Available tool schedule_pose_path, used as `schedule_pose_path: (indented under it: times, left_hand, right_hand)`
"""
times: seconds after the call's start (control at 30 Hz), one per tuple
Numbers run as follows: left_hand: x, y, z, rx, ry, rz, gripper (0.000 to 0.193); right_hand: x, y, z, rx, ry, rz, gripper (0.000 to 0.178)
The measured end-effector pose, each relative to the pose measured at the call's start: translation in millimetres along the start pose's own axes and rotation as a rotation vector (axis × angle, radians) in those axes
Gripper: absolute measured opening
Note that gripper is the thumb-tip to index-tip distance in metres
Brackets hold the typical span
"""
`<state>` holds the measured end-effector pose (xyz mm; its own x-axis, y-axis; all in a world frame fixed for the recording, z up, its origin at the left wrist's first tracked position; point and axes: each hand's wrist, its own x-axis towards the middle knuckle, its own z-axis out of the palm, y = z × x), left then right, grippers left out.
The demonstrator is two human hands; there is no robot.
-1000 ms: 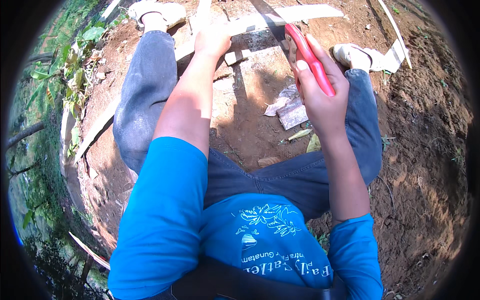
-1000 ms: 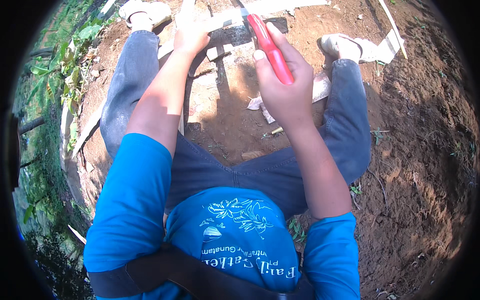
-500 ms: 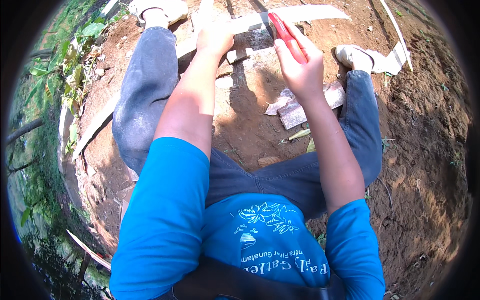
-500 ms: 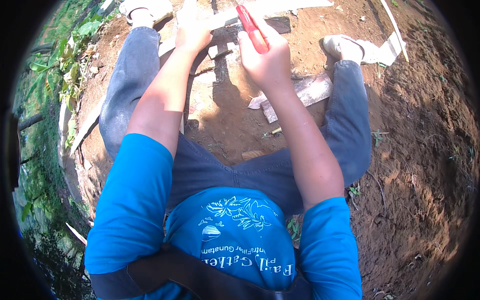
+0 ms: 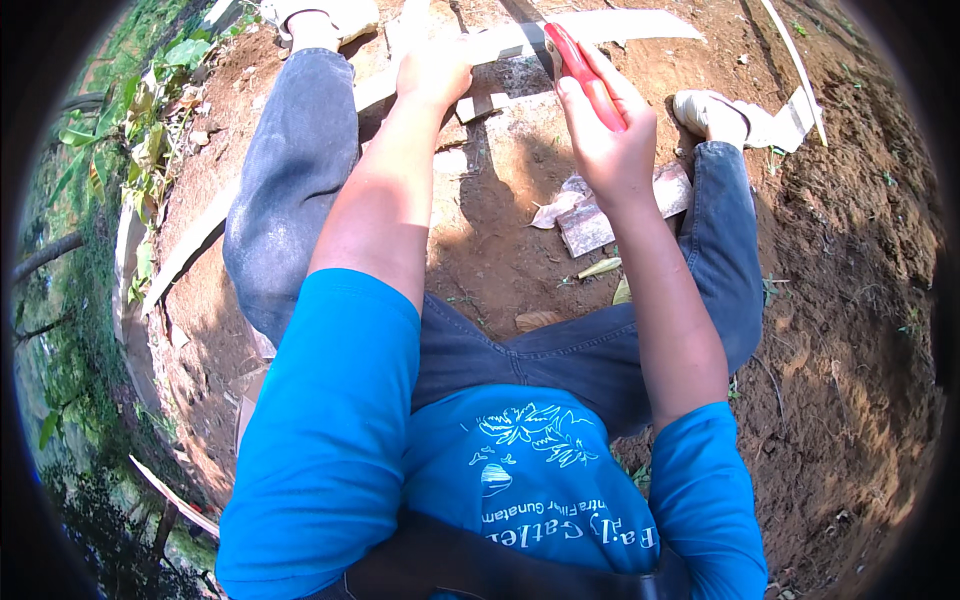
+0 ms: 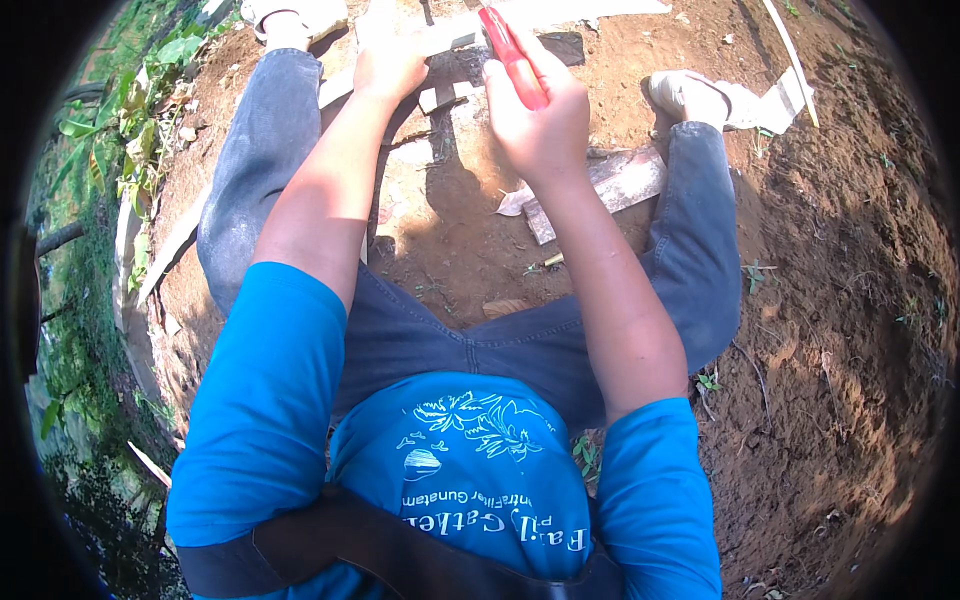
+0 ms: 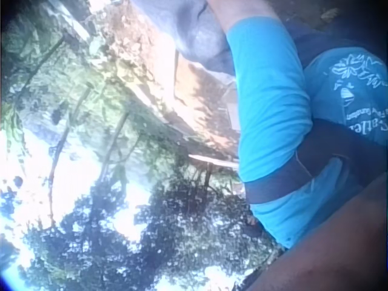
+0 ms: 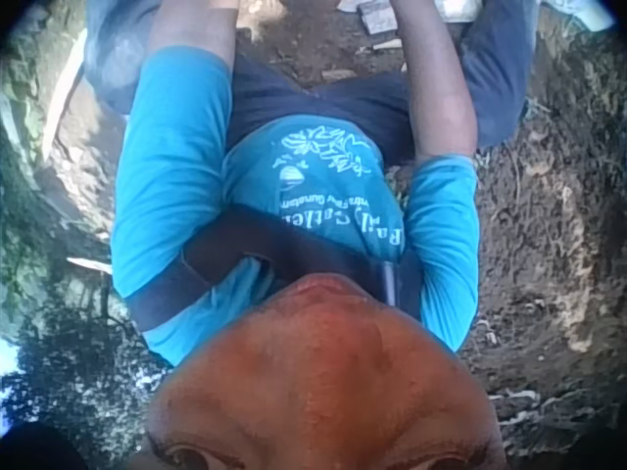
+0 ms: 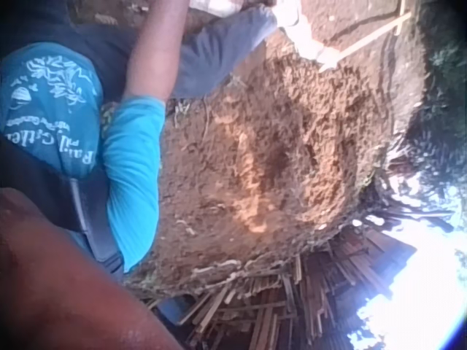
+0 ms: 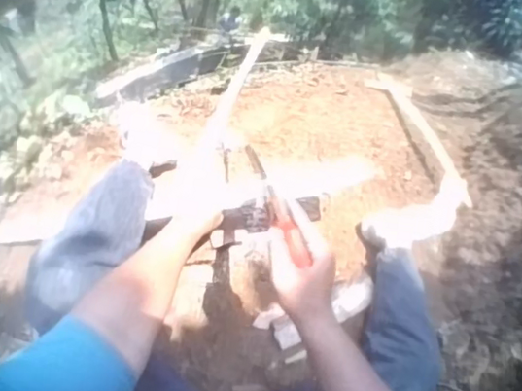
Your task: The person sits on the ground and uses a red-handled hand saw to cut a long piece of light-colored wood. They hold the wood steady with their left hand and saw with their right hand, making several cuts to separate pieces.
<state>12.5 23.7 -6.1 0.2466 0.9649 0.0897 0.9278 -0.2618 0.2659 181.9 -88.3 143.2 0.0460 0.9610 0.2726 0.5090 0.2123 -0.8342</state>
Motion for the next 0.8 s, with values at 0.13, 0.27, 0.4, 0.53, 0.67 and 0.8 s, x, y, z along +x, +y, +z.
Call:
schedule_pose_path:
  times: [0.13, 0.27, 0.4, 0.53, 0.67, 0.8]
  left_hand:
    - [-0.4, 0.7, 1.5, 0.051, 0.027, 0.011, 0.027]
    - [-1.6, 1.3, 5.6, 0.035, 0.071, 0.014, 0.028]
    - [0.7, -2.6, 10.2, -0.013, 0.066, -0.029, 0.029]
    - [0.1, 0.8, 6.1, -0.011, 0.022, -0.025, 0.029]
    - [-0.3, 1.2, 1.7, -0.006, -0.004, -0.026, 0.029]
    - [2.6, 3.8, -2.0, -0.014, -0.026, -0.02, 0.029]
  right_hand:
    - [17.1, -0.8, 1.1, 0.12, -0.006, 0.042, 0.042]
    - [27.0, 2.3, 5.0, 0.072, -0.025, 0.148, 0.043]
    - [23.5, 6.2, 6.3, 0.229, -0.032, 0.283, 0.042]
    - [18.8, 2.7, 6.1, 0.205, -0.015, 0.281, 0.041]
    - [16.5, 7.4, 7.5, 0.076, -0.045, 0.087, 0.043]
    - [7.5, 2.0, 1.9, -0.085, -0.065, 0.028, 0.045]
